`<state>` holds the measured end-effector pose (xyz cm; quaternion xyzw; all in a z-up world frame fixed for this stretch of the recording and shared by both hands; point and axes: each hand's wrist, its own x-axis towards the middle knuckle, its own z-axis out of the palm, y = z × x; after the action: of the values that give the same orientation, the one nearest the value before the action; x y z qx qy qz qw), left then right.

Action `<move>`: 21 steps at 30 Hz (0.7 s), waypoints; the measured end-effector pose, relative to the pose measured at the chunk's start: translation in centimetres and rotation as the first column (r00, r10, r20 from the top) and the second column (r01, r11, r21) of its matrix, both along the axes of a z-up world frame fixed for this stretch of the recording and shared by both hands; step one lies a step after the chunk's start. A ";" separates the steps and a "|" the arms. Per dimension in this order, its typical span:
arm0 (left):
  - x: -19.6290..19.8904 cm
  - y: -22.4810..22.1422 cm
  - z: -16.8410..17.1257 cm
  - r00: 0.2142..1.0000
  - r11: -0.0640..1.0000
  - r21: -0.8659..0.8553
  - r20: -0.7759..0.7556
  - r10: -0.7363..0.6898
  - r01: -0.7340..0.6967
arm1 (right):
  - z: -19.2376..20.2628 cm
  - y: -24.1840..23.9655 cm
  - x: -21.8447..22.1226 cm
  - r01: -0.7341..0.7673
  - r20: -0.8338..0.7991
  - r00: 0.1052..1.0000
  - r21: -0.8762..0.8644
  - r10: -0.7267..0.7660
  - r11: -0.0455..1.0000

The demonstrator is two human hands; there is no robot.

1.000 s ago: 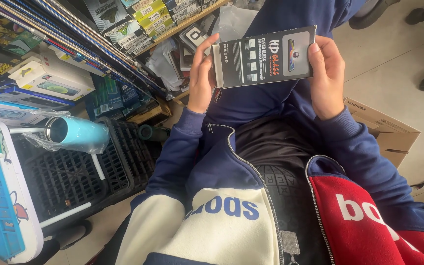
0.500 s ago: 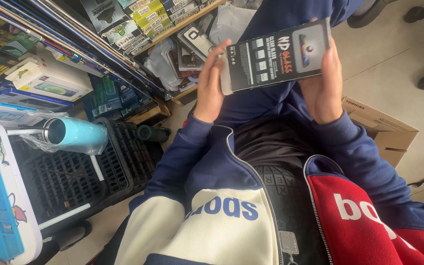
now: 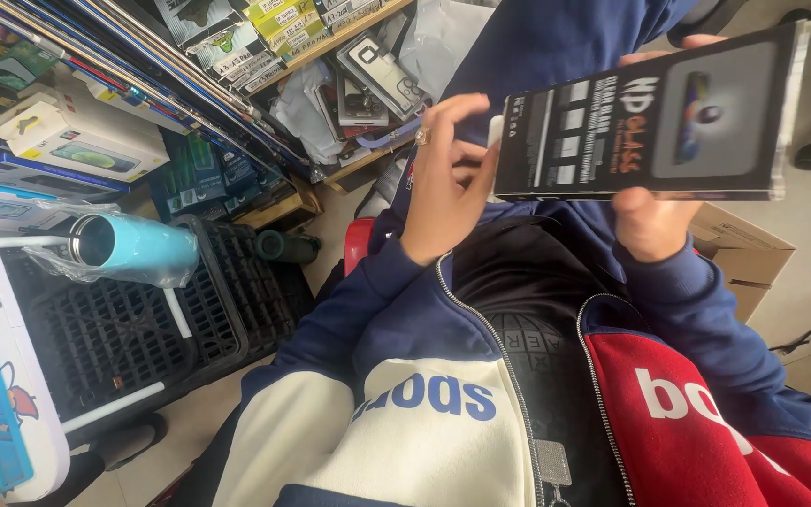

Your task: The person is packaging mobile phone screen protectors by inserting the retail boxes into white protective sleeves.

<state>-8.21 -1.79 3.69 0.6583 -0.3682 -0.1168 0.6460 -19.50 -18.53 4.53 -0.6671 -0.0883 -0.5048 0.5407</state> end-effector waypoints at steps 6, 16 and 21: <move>-0.3 -0.4 -0.3 0.932 0.995 0.053 0.346 -0.103 0.090 | 2.3 0.8 -0.9 0.141 -0.094 0.984 -0.099 -0.151 0.985; 0.2 -3.2 -6.0 0.333 0.795 -0.205 -0.827 -0.453 0.571 | 3.0 1.1 -2.4 0.096 -0.283 0.930 -0.429 -0.234 0.898; -0.2 -2.9 -7.5 0.359 0.772 -0.306 -0.749 -0.556 0.557 | 0.3 -0.9 -4.7 -0.021 -0.164 0.986 -0.129 -0.001 0.991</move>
<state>-8.41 -4.69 -3.85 0.3658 -0.2322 -0.6136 0.6602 -24.23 -19.42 4.78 -0.7398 -0.0797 -0.4387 0.5038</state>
